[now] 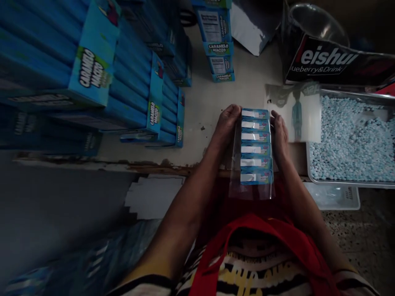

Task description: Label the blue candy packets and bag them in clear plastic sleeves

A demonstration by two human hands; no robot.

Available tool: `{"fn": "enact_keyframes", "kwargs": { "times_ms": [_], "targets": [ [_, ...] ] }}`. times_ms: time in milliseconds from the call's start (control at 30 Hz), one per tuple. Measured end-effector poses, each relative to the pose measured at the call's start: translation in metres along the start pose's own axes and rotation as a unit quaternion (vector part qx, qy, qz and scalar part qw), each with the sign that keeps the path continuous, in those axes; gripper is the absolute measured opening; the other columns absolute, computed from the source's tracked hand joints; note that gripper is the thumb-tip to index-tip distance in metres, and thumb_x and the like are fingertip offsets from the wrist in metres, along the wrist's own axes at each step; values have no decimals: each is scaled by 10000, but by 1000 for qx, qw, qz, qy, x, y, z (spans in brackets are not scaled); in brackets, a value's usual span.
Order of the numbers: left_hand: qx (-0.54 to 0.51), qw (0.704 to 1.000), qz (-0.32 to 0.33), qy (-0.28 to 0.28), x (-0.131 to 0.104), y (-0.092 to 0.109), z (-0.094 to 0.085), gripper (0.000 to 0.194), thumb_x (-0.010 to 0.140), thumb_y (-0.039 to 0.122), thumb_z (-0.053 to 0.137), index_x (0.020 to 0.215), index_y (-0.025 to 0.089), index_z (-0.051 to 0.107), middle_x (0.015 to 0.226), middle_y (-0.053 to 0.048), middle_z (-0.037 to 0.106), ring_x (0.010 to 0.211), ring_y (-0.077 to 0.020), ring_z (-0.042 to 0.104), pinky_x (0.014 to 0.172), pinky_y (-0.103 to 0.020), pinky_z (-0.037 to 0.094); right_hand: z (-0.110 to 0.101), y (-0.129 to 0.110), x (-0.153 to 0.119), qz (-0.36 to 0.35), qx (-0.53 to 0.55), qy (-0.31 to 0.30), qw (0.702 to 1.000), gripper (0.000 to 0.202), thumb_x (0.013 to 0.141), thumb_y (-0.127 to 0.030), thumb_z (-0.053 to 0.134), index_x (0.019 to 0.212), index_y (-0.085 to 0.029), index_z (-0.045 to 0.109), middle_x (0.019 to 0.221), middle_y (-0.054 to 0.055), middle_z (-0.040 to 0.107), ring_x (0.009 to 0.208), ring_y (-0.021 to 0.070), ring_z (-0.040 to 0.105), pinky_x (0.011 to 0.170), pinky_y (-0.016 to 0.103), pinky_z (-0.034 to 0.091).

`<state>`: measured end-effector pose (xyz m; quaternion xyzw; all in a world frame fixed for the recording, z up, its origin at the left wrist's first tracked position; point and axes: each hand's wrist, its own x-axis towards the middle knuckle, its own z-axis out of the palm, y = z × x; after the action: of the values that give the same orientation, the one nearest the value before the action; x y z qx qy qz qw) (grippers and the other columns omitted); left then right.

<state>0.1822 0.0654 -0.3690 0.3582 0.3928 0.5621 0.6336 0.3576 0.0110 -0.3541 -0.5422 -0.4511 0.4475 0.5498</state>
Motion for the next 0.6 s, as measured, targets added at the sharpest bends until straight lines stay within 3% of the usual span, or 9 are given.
{"fn": "enact_keyframes", "kwargs": {
  "times_ms": [100,167,333,467,600],
  "targets": [
    [-31,999,-15,19,-7,0,1,515,808,662,882,816,222,615,730,15,655,748,-174,714,703,-275,570,6,-3,15,11,23,-12,1000,536,1007,-787,516,943,-270,641,910,10,680,868,181,671,819,338,585],
    [-43,998,-15,36,-10,2,2,520,798,643,901,812,222,597,735,23,652,740,-164,703,698,-269,562,10,-3,19,10,57,-1,998,488,971,-747,630,857,-277,569,768,-35,573,724,151,590,716,294,550],
    [-41,997,-3,68,-12,6,15,535,811,651,891,818,240,550,698,37,605,756,-169,679,685,-289,548,19,-2,26,-4,113,20,993,471,912,-707,734,864,-283,534,774,-46,568,768,141,598,685,258,524],
    [-52,996,29,70,-14,5,28,510,895,669,806,817,248,530,685,46,531,693,-136,543,695,-307,514,24,-2,30,8,119,55,991,488,895,-699,750,825,-274,521,767,-45,560,801,143,611,713,268,541],
    [-1,996,28,79,-10,6,29,495,1003,609,709,772,227,493,694,41,461,674,-114,427,656,-269,412,24,6,37,-18,112,61,992,532,888,-745,727,809,-278,483,764,-42,525,809,158,616,748,302,569]
  ]
}}
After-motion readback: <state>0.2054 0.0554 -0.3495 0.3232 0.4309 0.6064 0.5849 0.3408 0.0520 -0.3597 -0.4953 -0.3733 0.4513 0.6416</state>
